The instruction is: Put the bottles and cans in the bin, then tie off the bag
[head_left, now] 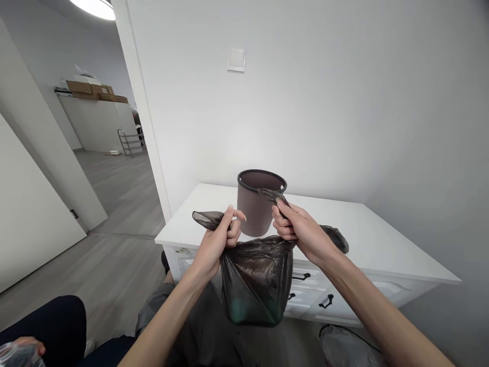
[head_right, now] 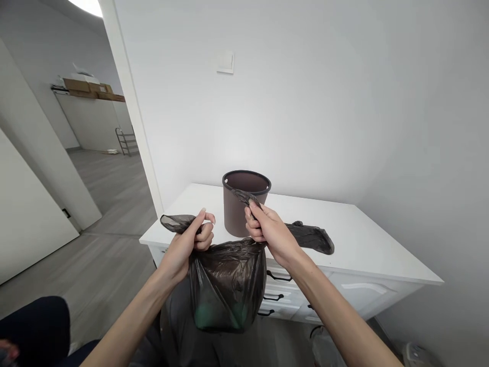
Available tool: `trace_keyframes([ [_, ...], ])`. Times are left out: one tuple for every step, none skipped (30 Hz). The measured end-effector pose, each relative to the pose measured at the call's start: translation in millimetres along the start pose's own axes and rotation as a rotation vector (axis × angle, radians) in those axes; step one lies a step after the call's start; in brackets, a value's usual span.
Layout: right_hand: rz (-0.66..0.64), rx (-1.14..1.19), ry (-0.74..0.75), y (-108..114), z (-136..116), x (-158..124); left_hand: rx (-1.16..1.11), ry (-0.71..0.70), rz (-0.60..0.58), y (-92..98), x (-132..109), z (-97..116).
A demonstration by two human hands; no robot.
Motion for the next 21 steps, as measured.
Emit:
trace_keyframes([
  [0.021,-0.013,0.001,2.4,2.4,1.9,0.025,-0.009,-0.005,-2.2,3.5,3.0],
  [0.042,-0.016,0.01,4.3,4.4,4.2,0.046,-0.023,-0.006,-4.3,7.3,6.0],
  [0.059,-0.01,0.021,5.7,5.8,7.0,0.064,-0.041,-0.004,-6.0,11.3,9.2],
  [0.07,0.002,0.031,6.3,6.7,10.2,0.08,-0.06,-0.003,-7.5,15.1,12.4],
  [0.076,0.016,0.037,6.3,7.3,13.7,0.093,-0.077,-0.003,-8.5,18.5,15.5],
  [0.076,0.028,0.037,5.8,7.8,17.3,0.104,-0.09,-0.003,-8.9,21.4,18.5],
  [0.072,0.035,0.03,4.8,8.4,21.2,0.116,-0.098,-0.006,-8.7,23.7,21.4],
  [0.063,0.037,0.02,3.3,9.1,25.1,0.131,-0.099,-0.012,-8.2,25.5,24.3],
  [0.051,0.037,0.009,1.5,9.9,29.0,0.148,-0.095,-0.022,-7.3,26.7,27.0],
  [0.036,0.038,-0.001,-0.8,11.1,32.8,0.168,-0.088,-0.033,-6.2,27.6,29.8],
  [0.021,0.04,-0.009,-3.2,12.4,36.3,0.189,-0.082,-0.043,-4.8,28.2,32.6],
  [0.011,0.042,-0.011,-5.5,13.8,39.4,0.211,-0.077,-0.052,-3.3,28.6,35.5],
  [0.008,0.041,-0.008,-7.6,15.1,41.8,0.232,-0.072,-0.057,-1.9,28.9,38.1],
  [0.011,0.03,0.0,-9.4,16.2,43.3,0.256,-0.068,-0.058,-0.5,29.1,40.4],
  [0.014,0.0,0.012,-11.4,16.7,44.0,0.286,-0.068,-0.055,0.6,29.2,42.3],
  [0.01,-0.051,0.025,-14.1,16.6,43.8,0.32,-0.072,-0.049,1.4,29.1,44.0],
  [-0.01,-0.117,0.033,-18.1,16.1,42.9,0.361,-0.078,-0.043,1.7,28.7,45.3],
  [-0.044,-0.191,0.035,-23.3,15.2,41.4,0.408,-0.093,-0.036,1.4,28.0,46.5],
  [-0.09,-0.26,0.033,-29.7,13.8,39.6,0.455,-0.113,-0.033,0.2,26.9,47.7],
  [-0.143,-0.314,0.032,-36.9,12.0,37.8,0.499,-0.133,-0.035,-1.7,25.4,48.6],
  [-0.196,-0.349,0.038,-44.5,9.5,36.3,0.543,-0.146,-0.047,-4.5,23.5,48.9],
])
Point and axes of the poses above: each hand's wrist, its own x-axis towards the middle knuckle, its own y-axis out of the back of the hand, z = x × y, the point moved 6 cm from there along x, towards the middle knuckle, and after that the axes turned 12 degrees about -x, right-handed, at the moved point
